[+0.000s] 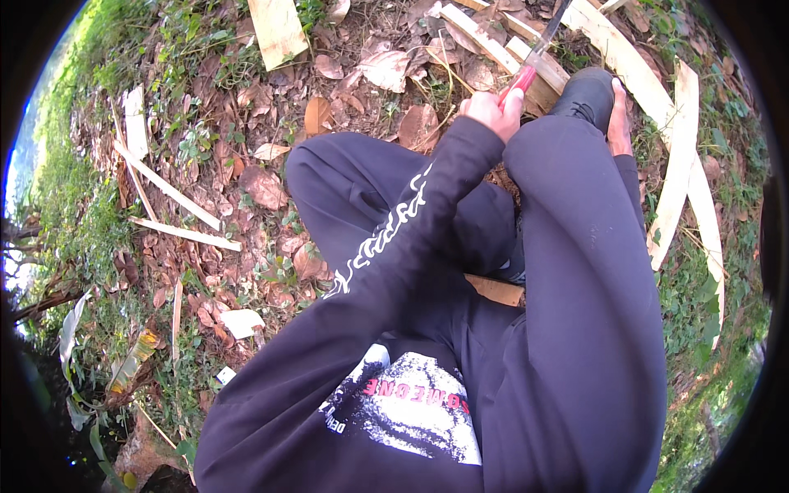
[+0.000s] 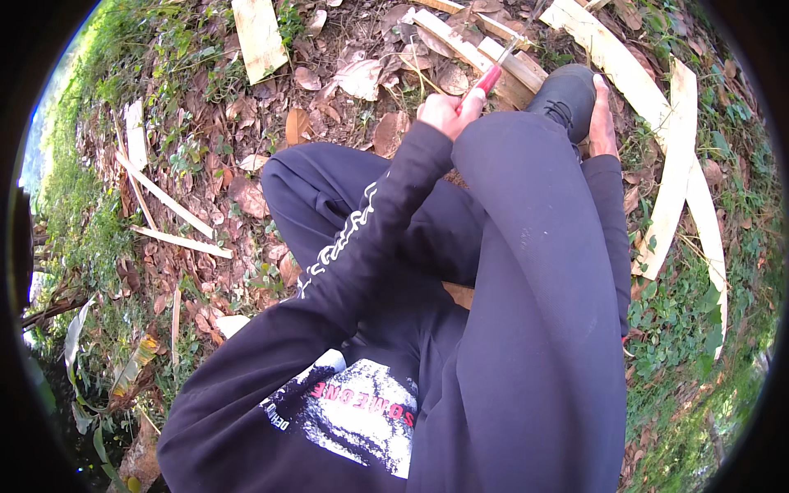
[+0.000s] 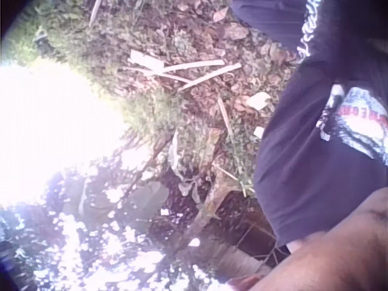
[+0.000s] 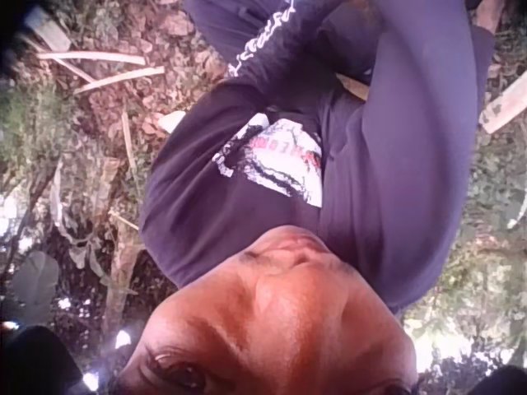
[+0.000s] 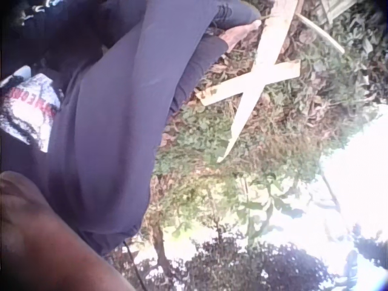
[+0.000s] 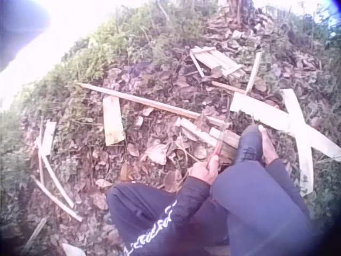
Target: The person sits on the ground and uses a hand saw to cut a piece of wood held in place by their foot. After sawing, they inspect the cut piece of wood.
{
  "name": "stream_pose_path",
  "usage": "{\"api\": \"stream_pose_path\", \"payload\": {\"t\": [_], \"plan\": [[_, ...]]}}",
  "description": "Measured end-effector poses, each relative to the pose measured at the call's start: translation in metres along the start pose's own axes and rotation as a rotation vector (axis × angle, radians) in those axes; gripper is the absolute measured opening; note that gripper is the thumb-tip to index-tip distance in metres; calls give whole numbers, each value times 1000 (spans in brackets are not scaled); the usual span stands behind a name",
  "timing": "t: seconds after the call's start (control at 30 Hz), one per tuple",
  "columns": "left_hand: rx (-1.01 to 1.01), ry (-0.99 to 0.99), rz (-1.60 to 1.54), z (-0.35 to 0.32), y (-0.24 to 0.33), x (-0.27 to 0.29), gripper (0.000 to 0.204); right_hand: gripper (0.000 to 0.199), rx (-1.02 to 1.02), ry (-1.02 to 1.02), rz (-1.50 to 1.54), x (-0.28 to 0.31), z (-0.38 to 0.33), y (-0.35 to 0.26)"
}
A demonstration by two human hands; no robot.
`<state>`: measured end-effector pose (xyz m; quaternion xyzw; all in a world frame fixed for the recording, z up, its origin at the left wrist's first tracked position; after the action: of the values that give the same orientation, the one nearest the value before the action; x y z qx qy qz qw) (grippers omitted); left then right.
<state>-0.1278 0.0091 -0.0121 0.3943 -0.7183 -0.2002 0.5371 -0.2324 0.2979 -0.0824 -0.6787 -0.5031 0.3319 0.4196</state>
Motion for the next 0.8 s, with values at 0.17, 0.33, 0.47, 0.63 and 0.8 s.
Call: {"api": "stream_pose_path", "payload": {"t": [0.17,0.33,0.47,0.63,0.8], "plan": [[103,-87,-85,-87,-49,19,48,82,1,41,-54,16,9,2],[-61,-40,-73,-29,-19,-4,50,82,-9,23,49,21,13,6],[69,49,-50,21,-1,-9,53,77,-77,-53,50,-4,4,6],[136,-108,-216,-103,-51,20,53,89,-23,41,-5,34,26,20],[-109,92,-11,21,1,-11,58,93,-61,17,-83,9,26,18]]}}
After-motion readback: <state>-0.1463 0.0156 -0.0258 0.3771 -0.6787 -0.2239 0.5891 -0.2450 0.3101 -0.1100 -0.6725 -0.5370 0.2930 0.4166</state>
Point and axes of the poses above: each hand's wrist, its own z-axis towards the middle knuckle, its own x-axis out of the back of the hand, y = z × x, the point moved 6 cm from there along z, towards the middle knuckle, and after that the axes turned 11 degrees about z, right-handed, at the moved point
